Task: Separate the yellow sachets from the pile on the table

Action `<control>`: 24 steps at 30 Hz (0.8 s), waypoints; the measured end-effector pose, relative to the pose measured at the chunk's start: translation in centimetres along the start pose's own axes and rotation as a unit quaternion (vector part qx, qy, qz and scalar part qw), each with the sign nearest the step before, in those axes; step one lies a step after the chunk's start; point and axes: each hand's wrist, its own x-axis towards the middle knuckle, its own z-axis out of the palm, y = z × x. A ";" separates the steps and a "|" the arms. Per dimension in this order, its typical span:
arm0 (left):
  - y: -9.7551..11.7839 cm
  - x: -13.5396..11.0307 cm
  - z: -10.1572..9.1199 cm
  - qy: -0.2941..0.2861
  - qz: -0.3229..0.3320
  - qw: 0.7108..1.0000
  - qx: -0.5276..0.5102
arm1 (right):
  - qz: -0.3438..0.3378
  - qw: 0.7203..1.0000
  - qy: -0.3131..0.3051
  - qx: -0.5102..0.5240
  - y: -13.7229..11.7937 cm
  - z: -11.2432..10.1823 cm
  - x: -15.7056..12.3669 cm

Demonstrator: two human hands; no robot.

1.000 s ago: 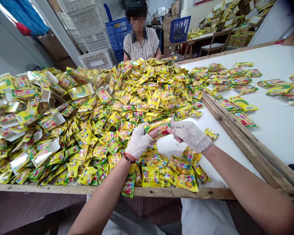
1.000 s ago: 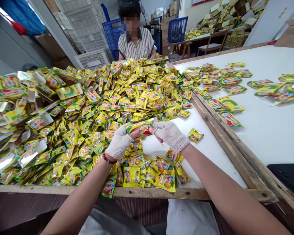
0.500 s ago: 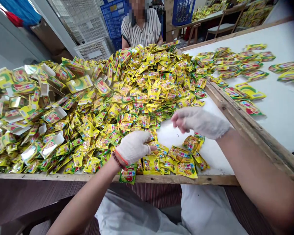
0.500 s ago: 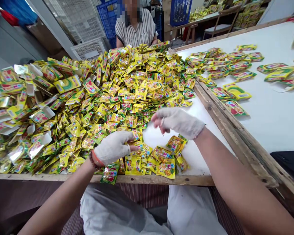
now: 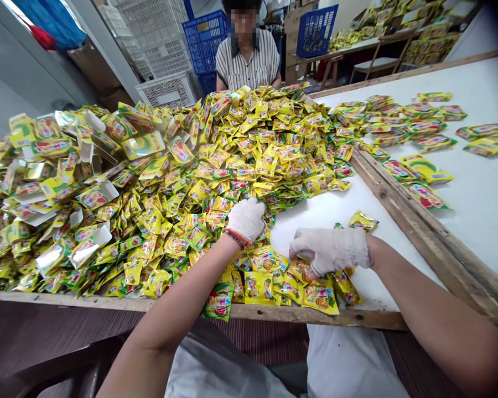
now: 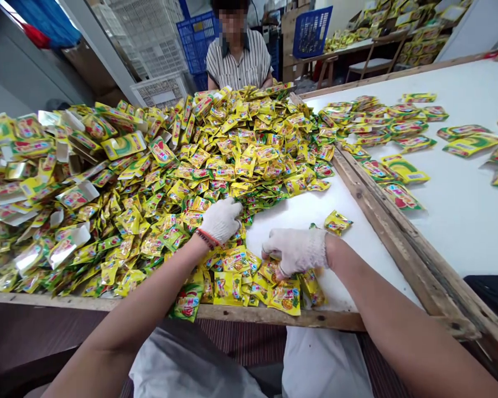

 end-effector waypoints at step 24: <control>2.7 -1.9 -1.3 -0.027 -0.147 0.650 -0.746 | 0.115 0.862 0.444 0.217 -0.6 -1.4 1.8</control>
